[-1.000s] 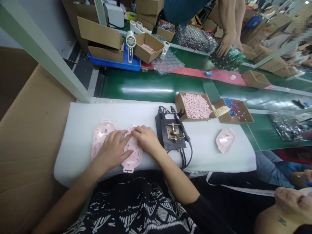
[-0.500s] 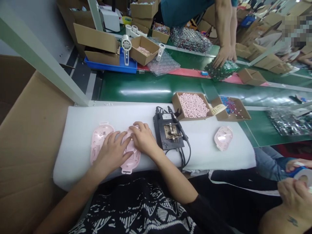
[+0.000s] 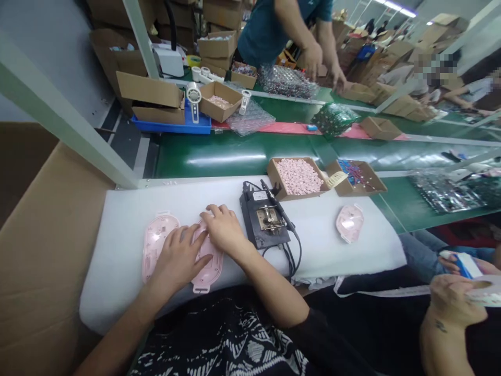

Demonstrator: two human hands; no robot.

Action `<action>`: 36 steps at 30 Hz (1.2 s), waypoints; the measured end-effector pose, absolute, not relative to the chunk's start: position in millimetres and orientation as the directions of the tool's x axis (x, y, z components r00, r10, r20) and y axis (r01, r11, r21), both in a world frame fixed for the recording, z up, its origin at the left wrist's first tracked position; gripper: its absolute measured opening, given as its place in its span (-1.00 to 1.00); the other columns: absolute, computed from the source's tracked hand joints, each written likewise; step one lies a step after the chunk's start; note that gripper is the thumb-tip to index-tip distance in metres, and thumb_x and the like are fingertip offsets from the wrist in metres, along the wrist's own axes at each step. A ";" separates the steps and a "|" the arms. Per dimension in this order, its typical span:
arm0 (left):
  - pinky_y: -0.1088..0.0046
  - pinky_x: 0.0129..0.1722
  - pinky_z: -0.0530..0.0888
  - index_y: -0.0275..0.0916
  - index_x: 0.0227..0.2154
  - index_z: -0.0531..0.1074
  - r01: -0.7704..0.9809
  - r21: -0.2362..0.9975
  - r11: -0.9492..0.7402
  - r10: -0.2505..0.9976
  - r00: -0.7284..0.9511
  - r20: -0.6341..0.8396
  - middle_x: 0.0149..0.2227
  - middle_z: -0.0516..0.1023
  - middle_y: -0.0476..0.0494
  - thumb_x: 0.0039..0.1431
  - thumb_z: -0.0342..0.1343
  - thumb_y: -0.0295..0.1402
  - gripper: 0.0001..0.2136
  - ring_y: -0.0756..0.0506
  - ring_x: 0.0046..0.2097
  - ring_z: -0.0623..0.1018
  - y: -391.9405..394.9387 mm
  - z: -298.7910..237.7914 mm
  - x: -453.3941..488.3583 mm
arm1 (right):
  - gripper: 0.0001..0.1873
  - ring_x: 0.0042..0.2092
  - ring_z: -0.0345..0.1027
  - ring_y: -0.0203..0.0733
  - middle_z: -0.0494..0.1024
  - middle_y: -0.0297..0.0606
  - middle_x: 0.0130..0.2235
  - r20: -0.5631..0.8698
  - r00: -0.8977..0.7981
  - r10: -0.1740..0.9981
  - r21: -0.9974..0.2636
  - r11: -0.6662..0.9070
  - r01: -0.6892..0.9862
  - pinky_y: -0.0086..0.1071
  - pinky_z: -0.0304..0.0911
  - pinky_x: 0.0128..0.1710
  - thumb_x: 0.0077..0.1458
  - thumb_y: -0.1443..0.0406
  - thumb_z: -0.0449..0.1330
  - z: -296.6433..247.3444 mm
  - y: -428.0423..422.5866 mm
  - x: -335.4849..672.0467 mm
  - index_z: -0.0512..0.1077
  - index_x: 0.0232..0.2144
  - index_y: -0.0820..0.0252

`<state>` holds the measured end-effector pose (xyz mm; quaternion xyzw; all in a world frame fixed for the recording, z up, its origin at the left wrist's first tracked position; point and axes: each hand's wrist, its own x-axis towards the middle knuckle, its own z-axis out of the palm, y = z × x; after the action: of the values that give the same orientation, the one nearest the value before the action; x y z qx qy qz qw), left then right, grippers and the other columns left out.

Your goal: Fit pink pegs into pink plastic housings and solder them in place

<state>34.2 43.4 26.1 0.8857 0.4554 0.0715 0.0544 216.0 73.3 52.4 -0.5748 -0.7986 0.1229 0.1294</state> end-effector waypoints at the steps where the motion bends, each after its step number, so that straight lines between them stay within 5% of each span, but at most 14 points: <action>1: -0.13 0.26 0.27 -0.21 0.22 0.37 0.797 0.155 -0.584 0.812 0.578 0.086 0.29 0.35 -0.29 0.28 0.14 -0.11 -0.49 -0.44 0.23 0.34 43.5 25.8 33.9 | -0.63 0.11 0.29 0.05 0.43 -0.15 0.18 0.121 -0.294 0.948 -0.361 0.318 0.877 -0.07 0.34 0.07 0.28 0.35 0.11 61.8 70.3 228.4 0.41 0.11 0.03; 5: -0.06 0.11 0.40 -0.25 0.22 0.38 0.785 0.148 -0.601 0.799 0.591 0.110 0.22 0.41 -0.36 0.30 0.10 -0.14 -0.51 -0.39 0.11 0.44 44.6 20.2 34.9 | -0.67 0.08 0.35 0.02 0.48 -0.04 0.04 0.422 0.205 0.883 -0.494 0.035 0.869 -0.05 0.28 0.14 0.36 0.19 0.00 89.3 59.4 316.4 0.38 0.07 0.14; 8: -0.04 0.09 0.39 -0.29 0.24 0.36 0.804 0.156 -0.574 0.819 0.566 0.094 0.21 0.40 -0.39 0.33 0.04 -0.14 -0.50 -0.38 0.11 0.44 45.9 12.0 36.8 | -0.58 -0.10 0.41 0.02 0.51 0.03 -0.05 0.367 0.391 0.844 -0.526 -0.158 0.836 -0.05 0.33 -0.03 0.32 0.14 0.02 87.8 55.0 381.2 0.31 0.10 0.28; 14: -0.03 0.08 0.38 -0.23 0.25 0.35 0.833 0.197 -0.517 0.850 0.526 0.005 0.22 0.39 -0.34 0.32 0.02 -0.11 -0.49 -0.38 0.13 0.42 47.6 5.0 39.4 | -0.51 -0.41 0.41 -0.20 0.55 -0.36 -0.36 0.046 0.107 0.993 -0.593 -0.059 0.803 -0.36 0.32 -0.35 0.22 0.15 0.22 67.9 52.9 417.0 0.30 0.16 0.13; 19: -0.01 0.14 0.32 -0.23 0.25 0.32 0.835 0.246 -0.492 0.856 0.515 -0.035 0.24 0.37 -0.31 0.32 0.04 -0.09 -0.48 -0.34 0.16 0.39 44.3 11.7 40.8 | -0.78 -0.31 0.44 -0.19 0.55 -0.29 -0.29 0.126 0.088 0.988 -0.702 0.027 0.712 -0.26 0.38 -0.24 0.33 0.13 0.12 88.0 35.6 417.4 0.38 -0.07 0.09; 22: -0.01 0.16 0.29 -0.21 0.27 0.30 0.834 0.277 -0.476 0.857 0.511 -0.065 0.24 0.36 -0.29 0.32 0.05 -0.08 -0.47 -0.33 0.16 0.38 43.0 15.2 42.3 | -0.86 -0.36 0.47 -0.21 0.56 -0.28 -0.25 0.281 0.062 0.958 -0.908 0.244 0.341 -0.27 0.44 -0.35 0.37 0.18 0.09 94.8 21.5 394.7 0.42 -0.11 0.01; 25: -0.02 0.16 0.28 -0.16 0.29 0.27 0.840 0.291 -0.457 0.859 0.502 -0.101 0.25 0.35 -0.27 0.31 0.09 -0.10 -0.46 -0.33 0.16 0.38 42.7 17.7 44.0 | -0.77 -0.31 0.50 -0.19 0.55 -0.28 -0.21 0.325 -0.059 0.944 -0.945 0.327 0.024 -0.29 0.47 -0.41 0.33 0.28 0.17 82.5 15.1 352.4 0.45 0.00 -0.13; 30: 0.00 0.15 0.28 -0.15 0.28 0.26 0.828 0.299 -0.474 0.852 0.517 -0.080 0.24 0.36 -0.27 0.31 0.10 -0.09 -0.47 -0.33 0.14 0.38 41.0 17.9 44.5 | -0.49 -0.26 0.37 -0.18 0.43 -0.28 -0.26 0.416 -0.219 0.883 -0.859 0.460 0.223 -0.27 0.39 -0.30 0.06 0.09 0.45 48.0 23.2 301.7 0.42 0.02 -0.01; 33: 0.01 0.14 0.29 -0.17 0.28 0.25 0.821 0.283 -0.495 0.850 0.525 -0.035 0.23 0.36 -0.28 0.32 0.09 -0.09 -0.46 -0.33 0.12 0.39 39.7 17.0 43.8 | -0.77 -0.32 0.35 -0.21 0.44 -0.27 -0.32 0.451 -0.310 0.837 -0.762 0.542 0.355 -0.32 0.31 -0.37 0.27 0.13 0.24 40.6 24.0 295.9 0.43 -0.11 0.12; 36: 0.00 0.13 0.29 -0.20 0.28 0.25 0.814 0.272 -0.514 0.841 0.540 -0.027 0.22 0.36 -0.30 0.33 0.08 -0.10 -0.46 -0.33 0.11 0.39 39.5 17.6 43.5 | -0.90 -0.43 0.36 -0.28 0.47 -0.36 -0.41 0.351 -0.230 0.908 -0.786 0.419 0.455 -0.39 0.26 -0.46 0.23 0.29 0.21 41.2 18.8 295.1 0.38 -0.20 0.11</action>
<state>43.5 39.5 17.6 0.8683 0.4766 0.0539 0.1269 295.1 18.8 41.2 -0.4637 -0.7346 0.2746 0.4122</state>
